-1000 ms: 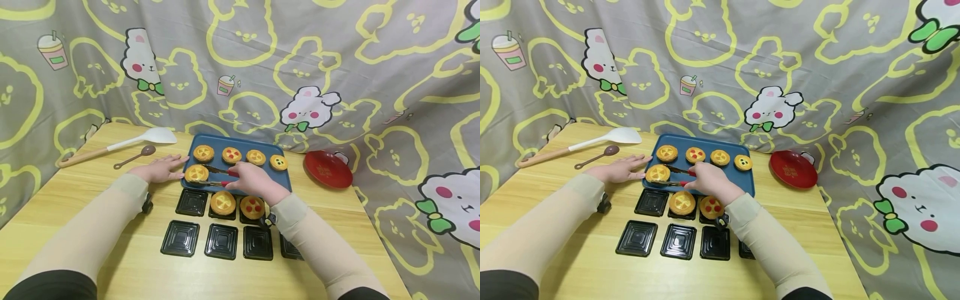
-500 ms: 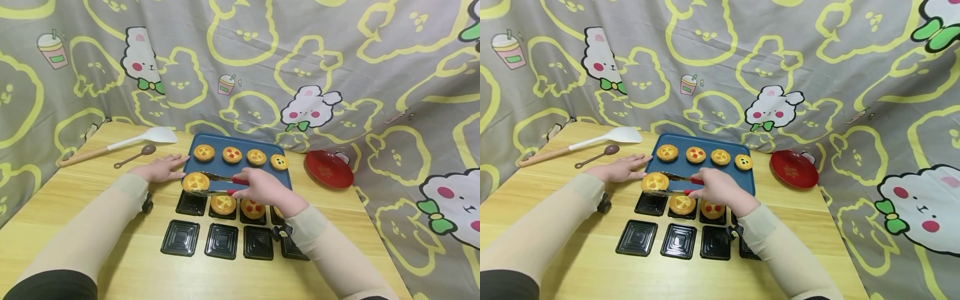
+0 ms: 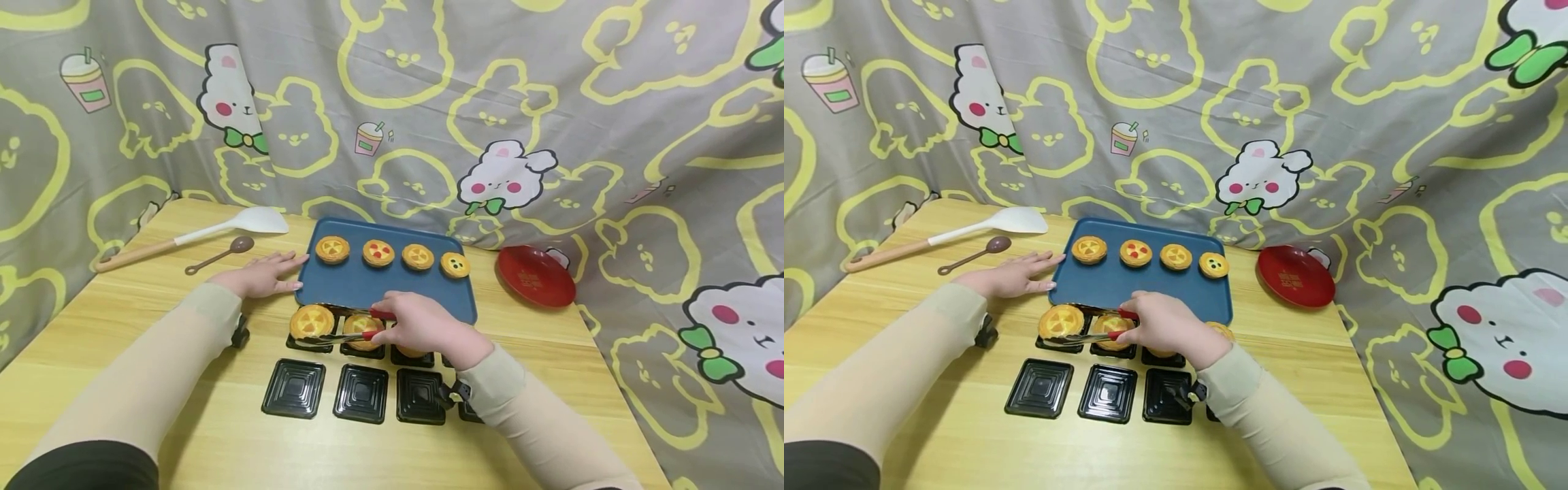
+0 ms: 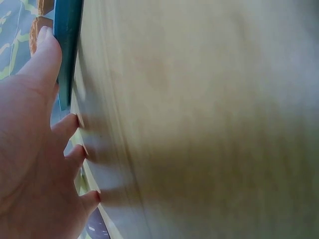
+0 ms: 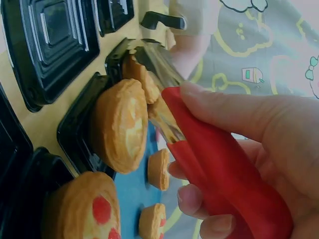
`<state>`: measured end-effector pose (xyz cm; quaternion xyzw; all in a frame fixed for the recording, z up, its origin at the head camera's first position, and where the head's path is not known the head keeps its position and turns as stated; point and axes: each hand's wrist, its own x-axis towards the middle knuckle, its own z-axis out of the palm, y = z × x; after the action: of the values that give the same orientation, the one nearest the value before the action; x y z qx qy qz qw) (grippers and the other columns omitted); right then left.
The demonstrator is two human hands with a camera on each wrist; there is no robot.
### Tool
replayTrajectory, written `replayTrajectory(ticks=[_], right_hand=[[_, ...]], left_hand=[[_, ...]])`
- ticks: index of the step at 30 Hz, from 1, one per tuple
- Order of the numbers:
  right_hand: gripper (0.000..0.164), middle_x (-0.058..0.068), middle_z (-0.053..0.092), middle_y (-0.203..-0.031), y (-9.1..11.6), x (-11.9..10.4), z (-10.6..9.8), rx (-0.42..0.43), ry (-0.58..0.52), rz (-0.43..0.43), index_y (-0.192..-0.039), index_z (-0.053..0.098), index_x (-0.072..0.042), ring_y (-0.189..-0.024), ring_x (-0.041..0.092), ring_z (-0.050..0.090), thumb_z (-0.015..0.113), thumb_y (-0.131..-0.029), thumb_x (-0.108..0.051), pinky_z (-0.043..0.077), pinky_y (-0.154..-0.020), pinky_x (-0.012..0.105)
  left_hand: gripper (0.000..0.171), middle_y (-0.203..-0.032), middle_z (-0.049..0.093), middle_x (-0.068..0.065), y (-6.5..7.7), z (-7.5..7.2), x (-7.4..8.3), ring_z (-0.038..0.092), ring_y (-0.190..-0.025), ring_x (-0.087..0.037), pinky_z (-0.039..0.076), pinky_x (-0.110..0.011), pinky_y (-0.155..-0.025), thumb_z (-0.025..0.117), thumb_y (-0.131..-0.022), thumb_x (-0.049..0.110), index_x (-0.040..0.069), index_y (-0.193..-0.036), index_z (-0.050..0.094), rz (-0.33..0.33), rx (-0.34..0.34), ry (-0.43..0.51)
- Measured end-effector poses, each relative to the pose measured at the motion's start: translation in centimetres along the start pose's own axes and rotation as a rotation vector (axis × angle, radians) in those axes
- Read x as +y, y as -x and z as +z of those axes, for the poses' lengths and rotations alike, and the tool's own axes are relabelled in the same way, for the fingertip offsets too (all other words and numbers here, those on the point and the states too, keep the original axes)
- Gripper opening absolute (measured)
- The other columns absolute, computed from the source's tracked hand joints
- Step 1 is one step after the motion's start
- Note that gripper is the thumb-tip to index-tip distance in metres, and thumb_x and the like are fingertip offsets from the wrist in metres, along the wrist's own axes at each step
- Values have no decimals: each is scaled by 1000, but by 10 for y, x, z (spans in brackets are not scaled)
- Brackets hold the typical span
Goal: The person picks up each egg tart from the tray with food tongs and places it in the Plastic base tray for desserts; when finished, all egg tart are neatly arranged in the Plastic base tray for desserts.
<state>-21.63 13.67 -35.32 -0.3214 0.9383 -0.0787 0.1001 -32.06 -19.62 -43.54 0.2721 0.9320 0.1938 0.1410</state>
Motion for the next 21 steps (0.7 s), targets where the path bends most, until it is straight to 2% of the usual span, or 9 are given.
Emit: replayTrajectory(ticks=[3,5,7,10,12,15,18,21], right_hand=[[60,-1,61,-107,1,-2,-1,-1,1,21,-134,64,-15,-82,14,54,75,-86,-49,49,-72,32],[62,2,61,-113,2,-2,-4,4,-18,44,-135,63,-14,-88,16,57,75,-85,-49,50,-77,34],[65,3,59,-125,4,-1,-8,12,-40,75,-138,61,-14,-101,18,59,76,-85,-49,51,-87,36],[67,5,57,-132,7,2,-16,33,-83,115,-139,59,-14,-107,20,58,77,-84,-49,49,-92,38],[68,4,56,-132,8,6,-21,61,-105,143,-139,59,-15,-107,19,58,77,-83,-48,49,-92,38],[67,1,59,-124,12,17,-28,121,-146,167,-137,61,-14,-99,18,58,79,-82,-48,50,-86,37],[63,4,62,-116,16,35,-35,190,-206,163,-134,64,-11,-96,21,57,81,-82,-42,50,-83,39],[62,7,63,-110,25,59,-44,244,-256,205,-133,64,-7,-95,26,58,82,-82,-39,50,-82,43]], left_hand=[[73,-160,11,-25,-1,0,0,6,-143,-52,4,-74,-107,50,-103,45,10,-159,18,1,-1,2],[73,-160,11,-25,-1,1,-1,6,-143,-52,4,-74,-106,49,-103,45,10,-159,18,1,1,2],[74,-160,11,-26,-1,1,-1,6,-143,-53,4,-75,-106,49,-102,46,10,-158,18,3,4,0],[74,-160,11,-26,0,0,-2,6,-143,-53,4,-75,-106,50,-102,45,10,-159,18,0,4,-3],[74,-160,11,-26,0,0,-2,6,-143,-53,4,-75,-106,50,-102,45,10,-158,18,-1,4,-2],[74,-160,11,-26,0,0,-2,6,-143,-53,4,-75,-106,50,-102,45,10,-159,18,-3,3,1],[74,-160,11,-26,0,1,-1,5,-143,-52,4,-74,-107,50,-102,46,10,-159,18,-3,2,1],[74,-160,11,-26,0,0,0,6,-143,-52,4,-75,-106,50,-102,45,10,-158,18,0,4,0]])
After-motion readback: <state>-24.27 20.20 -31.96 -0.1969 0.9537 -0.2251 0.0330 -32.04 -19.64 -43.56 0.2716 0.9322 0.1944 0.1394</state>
